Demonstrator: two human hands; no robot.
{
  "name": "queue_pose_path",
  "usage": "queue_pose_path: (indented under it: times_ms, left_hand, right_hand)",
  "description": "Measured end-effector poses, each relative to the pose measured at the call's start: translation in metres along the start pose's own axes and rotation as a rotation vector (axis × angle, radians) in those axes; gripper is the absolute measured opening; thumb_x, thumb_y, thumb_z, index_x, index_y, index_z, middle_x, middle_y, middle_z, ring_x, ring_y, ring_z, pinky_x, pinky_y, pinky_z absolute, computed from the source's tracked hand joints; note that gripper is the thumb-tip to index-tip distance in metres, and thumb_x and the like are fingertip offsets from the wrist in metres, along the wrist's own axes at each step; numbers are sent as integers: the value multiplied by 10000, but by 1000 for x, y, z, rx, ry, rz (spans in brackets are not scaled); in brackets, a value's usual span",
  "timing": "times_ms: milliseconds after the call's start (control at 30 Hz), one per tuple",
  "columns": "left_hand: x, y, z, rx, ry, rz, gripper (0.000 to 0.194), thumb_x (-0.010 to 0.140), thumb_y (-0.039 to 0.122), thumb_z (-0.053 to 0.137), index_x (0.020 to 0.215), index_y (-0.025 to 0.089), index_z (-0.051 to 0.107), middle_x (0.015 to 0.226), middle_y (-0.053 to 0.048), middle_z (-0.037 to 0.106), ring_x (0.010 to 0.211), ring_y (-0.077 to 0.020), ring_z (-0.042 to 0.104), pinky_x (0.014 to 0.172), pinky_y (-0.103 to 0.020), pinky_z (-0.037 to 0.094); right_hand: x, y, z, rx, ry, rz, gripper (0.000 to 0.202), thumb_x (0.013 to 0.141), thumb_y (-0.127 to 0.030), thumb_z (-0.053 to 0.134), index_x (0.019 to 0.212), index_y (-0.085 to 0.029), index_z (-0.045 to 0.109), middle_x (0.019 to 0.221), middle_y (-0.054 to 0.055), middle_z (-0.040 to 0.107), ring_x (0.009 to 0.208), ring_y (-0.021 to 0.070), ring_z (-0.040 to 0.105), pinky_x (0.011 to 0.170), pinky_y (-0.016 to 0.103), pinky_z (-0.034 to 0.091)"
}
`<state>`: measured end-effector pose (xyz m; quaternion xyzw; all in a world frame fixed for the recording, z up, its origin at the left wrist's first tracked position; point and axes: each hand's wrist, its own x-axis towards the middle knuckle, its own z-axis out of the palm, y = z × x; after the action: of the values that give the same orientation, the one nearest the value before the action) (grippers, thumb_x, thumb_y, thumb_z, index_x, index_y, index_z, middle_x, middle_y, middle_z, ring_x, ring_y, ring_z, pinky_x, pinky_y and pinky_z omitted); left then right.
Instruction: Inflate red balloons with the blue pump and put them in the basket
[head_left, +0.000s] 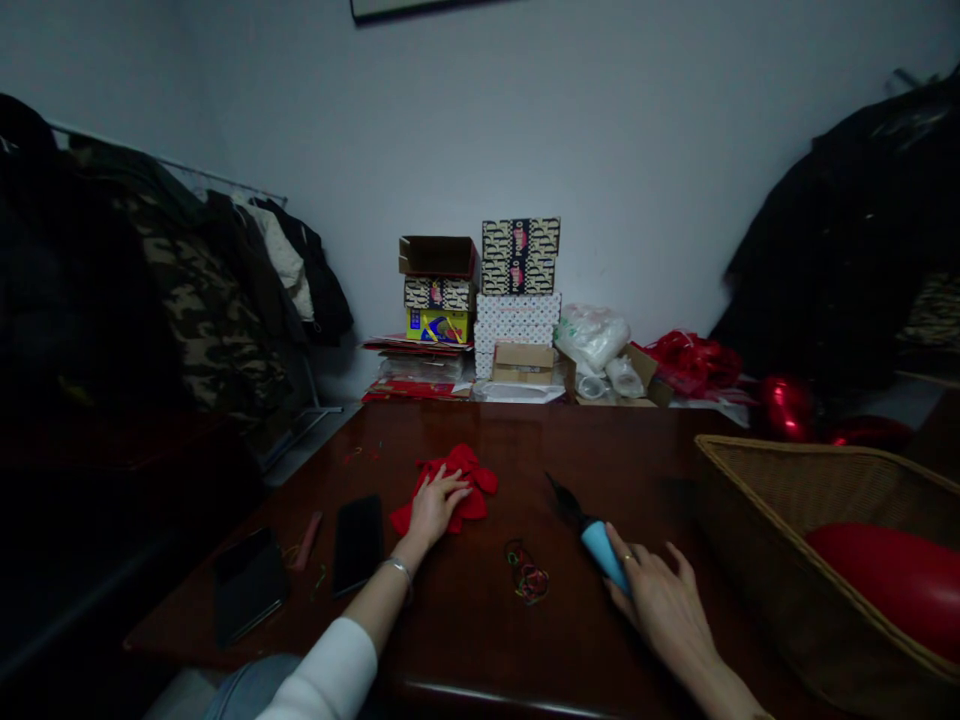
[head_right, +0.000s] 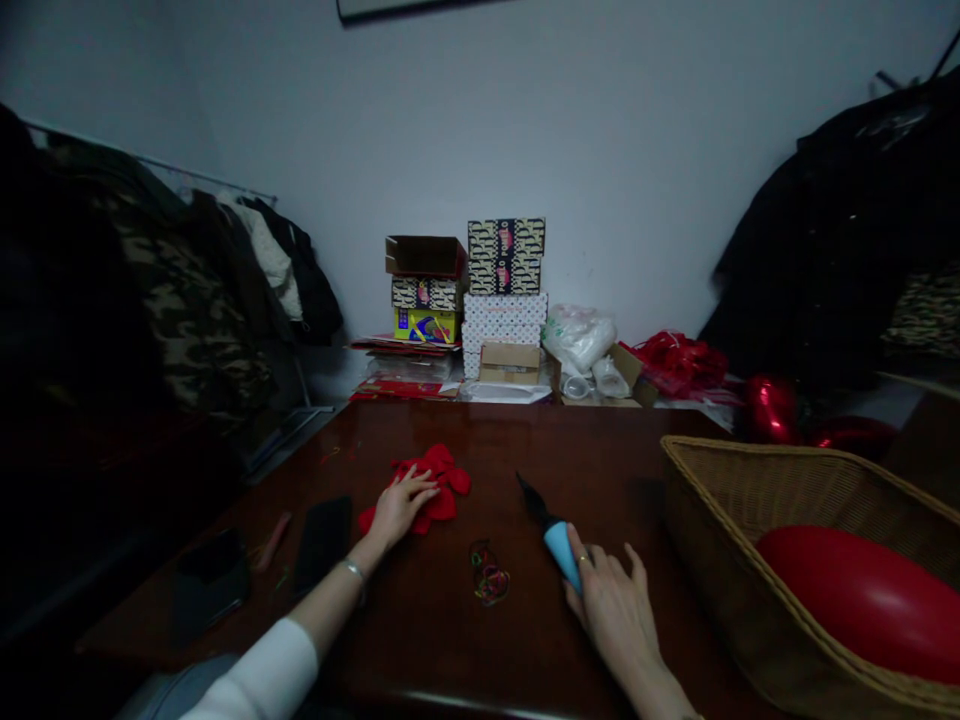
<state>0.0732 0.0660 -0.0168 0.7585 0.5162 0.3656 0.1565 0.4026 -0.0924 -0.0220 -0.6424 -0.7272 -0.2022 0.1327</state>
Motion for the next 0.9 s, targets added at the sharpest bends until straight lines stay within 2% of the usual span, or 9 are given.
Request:
queue_pose_path:
  times_ms: [133, 300, 700, 900]
  left_hand:
    - [-6, 10, -8, -101, -23, 18, 263, 781, 429, 565, 959, 290, 701, 1208, -21, 591, 1282, -218, 358, 1079, -421, 209]
    - [-14, 18, -8, -128, -61, 63, 253, 783, 418, 568, 963, 299, 700, 1194, -17, 600, 1284, -218, 354, 1085, -439, 197]
    - [-22, 28, -8, -2, -146, 139, 225, 794, 396, 569, 956, 311, 700, 1187, 5, 602, 1280, -217, 363, 1069, -441, 242]
    - [-24, 28, -10, 73, -240, 226, 256, 771, 409, 598, 1002, 330, 676, 1226, 5, 578, 1296, -213, 336, 1066, -453, 212]
  right_hand:
    - [8, -14, -20, 198, 5, -185, 634, 801, -251, 484, 1386, -248, 240, 1020, 40, 593, 863, 186, 568, 994, 496, 196]
    - [10, -26, -40, 285, -21, -258, 645, 781, -221, 481, 1383, -264, 253, 1042, 35, 587, 883, 175, 557, 1014, 504, 158]
    - [7, -24, -51, 301, -90, -325, 651, 770, -215, 491, 1380, -271, 271, 1026, 34, 595, 864, 177, 556, 1015, 518, 151]
    - [7, -24, -54, 337, -98, -361, 663, 769, -219, 497, 1385, -275, 260, 1028, 40, 600, 885, 179, 560, 1015, 515, 152]
